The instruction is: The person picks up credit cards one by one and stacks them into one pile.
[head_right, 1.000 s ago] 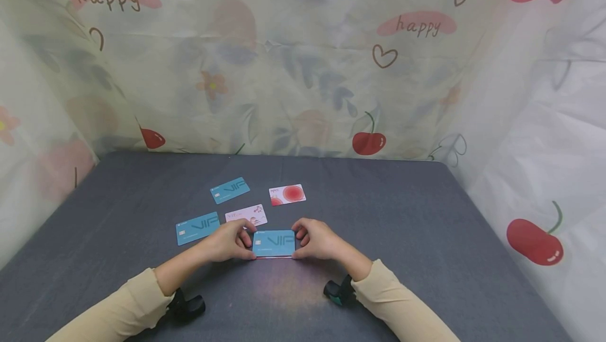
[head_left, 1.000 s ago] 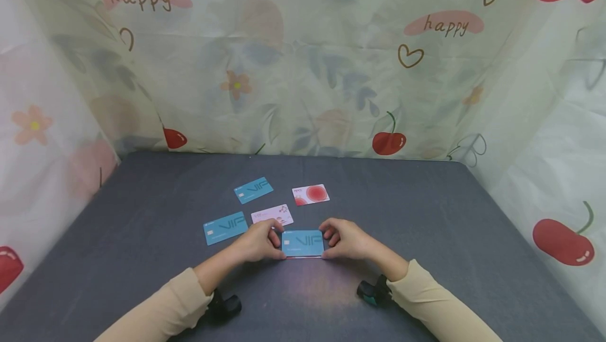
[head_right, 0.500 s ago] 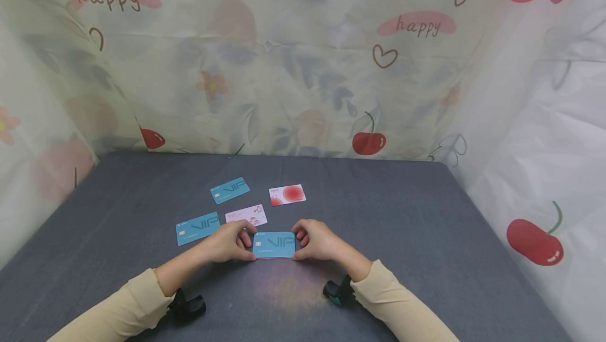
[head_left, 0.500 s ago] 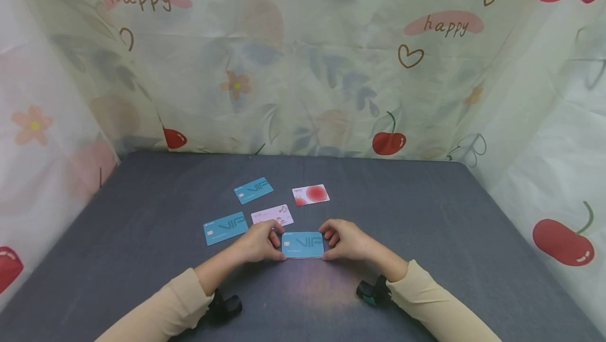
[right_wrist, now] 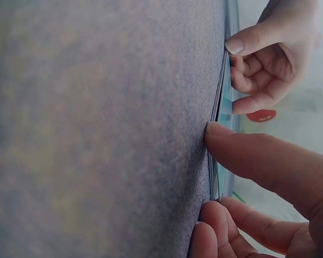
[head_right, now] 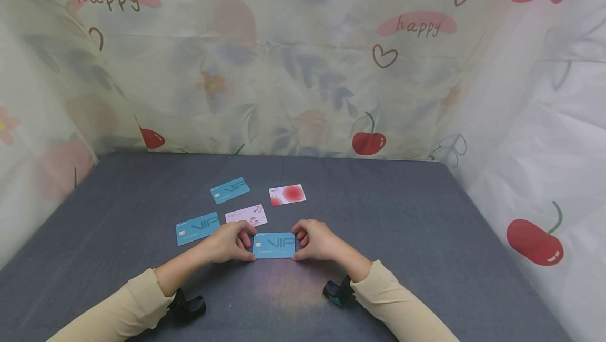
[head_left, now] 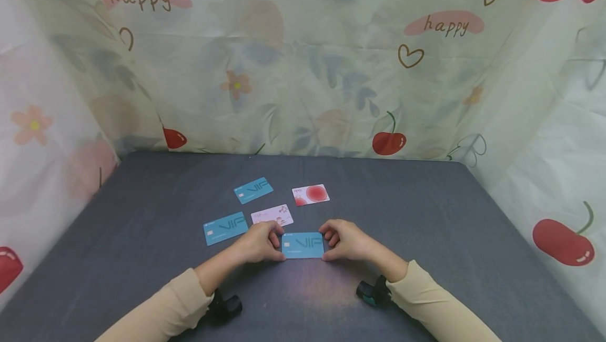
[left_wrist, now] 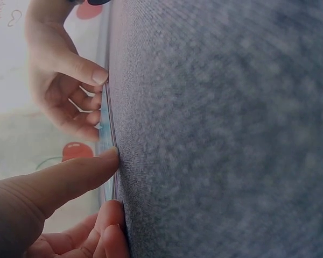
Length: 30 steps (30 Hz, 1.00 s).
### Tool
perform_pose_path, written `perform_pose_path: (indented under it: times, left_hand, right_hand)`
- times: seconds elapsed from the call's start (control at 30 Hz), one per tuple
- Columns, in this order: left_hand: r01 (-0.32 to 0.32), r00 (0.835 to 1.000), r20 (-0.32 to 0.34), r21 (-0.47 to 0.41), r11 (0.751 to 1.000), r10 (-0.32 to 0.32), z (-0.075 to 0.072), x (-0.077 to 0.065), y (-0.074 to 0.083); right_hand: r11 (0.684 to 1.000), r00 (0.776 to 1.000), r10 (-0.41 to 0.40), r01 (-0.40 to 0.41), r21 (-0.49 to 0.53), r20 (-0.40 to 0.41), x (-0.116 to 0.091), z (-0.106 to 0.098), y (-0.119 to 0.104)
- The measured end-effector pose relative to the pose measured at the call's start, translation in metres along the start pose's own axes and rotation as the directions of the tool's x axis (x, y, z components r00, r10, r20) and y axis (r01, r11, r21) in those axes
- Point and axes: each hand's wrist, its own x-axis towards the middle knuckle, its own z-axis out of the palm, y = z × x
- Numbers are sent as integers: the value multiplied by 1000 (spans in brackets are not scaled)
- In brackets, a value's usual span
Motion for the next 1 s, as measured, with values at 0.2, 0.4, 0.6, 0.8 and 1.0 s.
perform_pose_path:
  times: [0.2, 0.4, 0.6, 0.8, 1.0]
  left_hand:
    - [3, 1000, -3, 7, 1000, -3, 0, 0, 1]
    - [10, 1000, 0, 8, 1000, -10, 0, 0, 0]
    - [11, 1000, 0, 10, 1000, -11, 0, 1, 1]
    - [2, 1000, -1, 13, 1000, -2, 0, 1, 0]
    - [-7, 1000, 1, 16, 1000, 7, 0, 1, 0]
  right_hand:
    - [1000, 1000, 2, -2, -3, 1, 0, 0, 0]
    - [1000, 1000, 26, -26, 0, 3, -1, 0, 0]
    - [1000, 1000, 27, -27, 4, 7, -1, 0, 0]
    - [1000, 1000, 15, -15, 6, 12, 0, -1, -1]
    - [1000, 1000, 16, -17, 4, 16, 1, -1, -1]
